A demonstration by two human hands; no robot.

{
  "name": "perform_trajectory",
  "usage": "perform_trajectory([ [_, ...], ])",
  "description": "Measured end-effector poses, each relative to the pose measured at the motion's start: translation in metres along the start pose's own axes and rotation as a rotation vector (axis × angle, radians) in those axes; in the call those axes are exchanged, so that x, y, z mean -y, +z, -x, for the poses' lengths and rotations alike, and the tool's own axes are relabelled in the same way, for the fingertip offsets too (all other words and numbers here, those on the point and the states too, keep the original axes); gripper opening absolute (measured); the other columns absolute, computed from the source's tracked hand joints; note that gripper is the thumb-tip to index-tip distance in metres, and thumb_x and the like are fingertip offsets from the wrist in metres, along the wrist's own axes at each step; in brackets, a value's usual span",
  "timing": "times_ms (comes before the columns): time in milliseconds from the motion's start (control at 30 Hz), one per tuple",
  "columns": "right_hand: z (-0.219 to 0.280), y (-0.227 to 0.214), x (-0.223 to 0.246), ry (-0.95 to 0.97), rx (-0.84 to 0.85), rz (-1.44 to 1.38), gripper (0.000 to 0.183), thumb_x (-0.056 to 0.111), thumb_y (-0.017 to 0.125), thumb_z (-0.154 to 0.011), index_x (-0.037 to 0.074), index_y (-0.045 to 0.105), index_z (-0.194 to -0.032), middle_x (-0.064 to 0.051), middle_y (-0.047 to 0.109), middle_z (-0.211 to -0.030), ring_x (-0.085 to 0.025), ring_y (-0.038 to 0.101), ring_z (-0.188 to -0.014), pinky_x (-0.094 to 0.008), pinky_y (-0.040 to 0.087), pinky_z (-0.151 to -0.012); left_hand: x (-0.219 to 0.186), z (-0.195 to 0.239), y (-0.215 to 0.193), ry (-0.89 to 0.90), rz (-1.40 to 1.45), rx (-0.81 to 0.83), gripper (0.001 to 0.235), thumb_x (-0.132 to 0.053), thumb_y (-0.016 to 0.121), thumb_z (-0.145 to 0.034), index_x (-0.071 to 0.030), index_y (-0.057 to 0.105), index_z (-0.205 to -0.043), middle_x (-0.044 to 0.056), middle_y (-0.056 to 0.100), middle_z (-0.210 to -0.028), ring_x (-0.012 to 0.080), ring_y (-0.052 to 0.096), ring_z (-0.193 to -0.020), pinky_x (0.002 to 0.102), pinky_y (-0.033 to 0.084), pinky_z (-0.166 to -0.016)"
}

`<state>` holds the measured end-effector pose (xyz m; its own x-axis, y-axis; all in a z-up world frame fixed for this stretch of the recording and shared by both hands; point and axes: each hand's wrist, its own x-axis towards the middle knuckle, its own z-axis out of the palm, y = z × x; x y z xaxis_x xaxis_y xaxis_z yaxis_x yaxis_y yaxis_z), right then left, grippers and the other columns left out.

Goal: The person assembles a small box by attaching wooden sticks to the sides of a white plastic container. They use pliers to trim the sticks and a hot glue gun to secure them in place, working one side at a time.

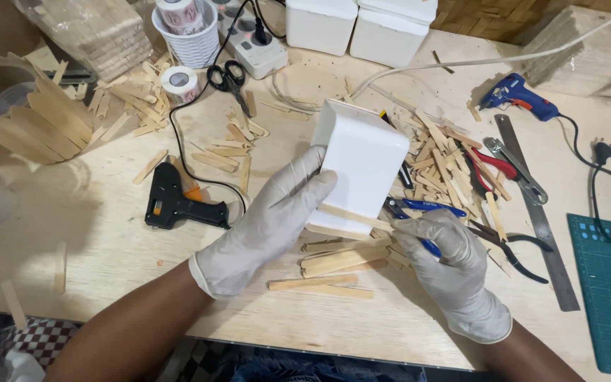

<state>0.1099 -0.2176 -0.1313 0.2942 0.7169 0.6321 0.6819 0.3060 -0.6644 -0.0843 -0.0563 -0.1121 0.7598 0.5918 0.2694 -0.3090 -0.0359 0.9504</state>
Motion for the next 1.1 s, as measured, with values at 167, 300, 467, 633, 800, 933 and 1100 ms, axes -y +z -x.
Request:
perform_trajectory([
  [167, 0.002, 0.005, 0.002, 0.011, -0.024, 0.017, 0.010, -0.005, 0.082, -0.081, 0.001, 0.078, -0.089, -0.013, 0.067, -0.076, -0.025, 0.066, -0.067, -0.037, 0.055, -0.067, -0.016, 0.001, -0.001, 0.005, 0.073, 0.128, 0.056, -0.013, 0.049, -0.106, -0.002, 0.033, -0.159, 0.023, 0.041, -0.160, 0.0263, 0.031, -0.145, 0.053, 0.023, -0.124],
  [300, 0.005, 0.002, -0.004, 0.077, -0.015, -0.034, 0.008, -0.005, 0.075, -0.089, -0.001, 0.076, -0.095, -0.012, 0.064, -0.075, -0.021, 0.061, -0.068, -0.037, 0.054, -0.072, -0.018, -0.003, -0.008, -0.034, 0.038, 0.345, 0.061, -0.016, 0.043, -0.108, -0.006, 0.017, -0.163, 0.023, 0.029, -0.165, 0.0319, 0.022, -0.152, 0.055, 0.020, -0.125],
  [467, 0.011, -0.002, -0.020, -0.113, 0.031, 0.081, 0.015, -0.002, 0.080, -0.088, 0.004, 0.072, -0.099, -0.007, 0.073, -0.092, -0.020, 0.068, -0.081, -0.031, 0.057, -0.077, -0.044, -0.009, -0.016, -0.125, -0.219, 0.621, 0.075, -0.009, 0.054, -0.099, -0.012, 0.010, -0.160, 0.016, 0.036, -0.164, 0.0308, 0.039, -0.150, 0.047, 0.036, -0.123],
  [633, 0.003, -0.001, -0.008, 0.066, -0.064, 0.038, 0.012, -0.005, 0.086, -0.079, 0.002, 0.079, -0.086, -0.011, 0.069, -0.076, -0.023, 0.067, -0.067, -0.034, 0.056, -0.074, -0.020, -0.006, -0.024, -0.191, -0.094, 0.578, 0.054, 0.004, 0.049, -0.097, 0.008, 0.040, -0.151, 0.026, 0.049, -0.153, 0.0290, 0.044, -0.137, 0.049, 0.043, -0.115],
  [800, -0.001, -0.005, -0.009, 0.066, -0.063, 0.047, 0.013, -0.002, 0.085, -0.081, 0.008, 0.081, -0.089, -0.006, 0.071, -0.078, -0.021, 0.069, -0.073, -0.033, 0.056, -0.084, -0.020, -0.011, -0.022, -0.103, -0.160, 0.472, 0.039, -0.007, 0.048, -0.105, -0.004, 0.053, -0.143, 0.010, 0.065, -0.140, 0.0116, 0.052, -0.123, 0.041, 0.048, -0.110],
  [933, 0.000, -0.005, -0.013, 0.059, -0.080, 0.051, 0.014, -0.002, 0.086, -0.080, 0.008, 0.081, -0.089, -0.007, 0.072, -0.080, -0.023, 0.070, -0.074, -0.034, 0.056, -0.086, -0.015, -0.014, -0.024, -0.063, -0.160, 0.442, 0.045, -0.011, 0.047, -0.106, -0.004, 0.048, -0.150, 0.013, 0.060, -0.147, 0.0147, 0.050, -0.132, 0.043, 0.044, -0.114],
  [1100, -0.001, -0.003, -0.004, 0.081, -0.086, 0.043, 0.014, -0.003, 0.085, -0.080, 0.006, 0.080, -0.089, -0.007, 0.072, -0.080, -0.022, 0.071, -0.074, -0.034, 0.056, -0.087, -0.015, -0.014, -0.025, -0.080, -0.077, 0.481, 0.052, -0.021, 0.048, -0.107, 0.000, 0.043, -0.154, 0.015, 0.052, -0.154, 0.0197, 0.048, -0.139, 0.044, 0.036, -0.119],
])
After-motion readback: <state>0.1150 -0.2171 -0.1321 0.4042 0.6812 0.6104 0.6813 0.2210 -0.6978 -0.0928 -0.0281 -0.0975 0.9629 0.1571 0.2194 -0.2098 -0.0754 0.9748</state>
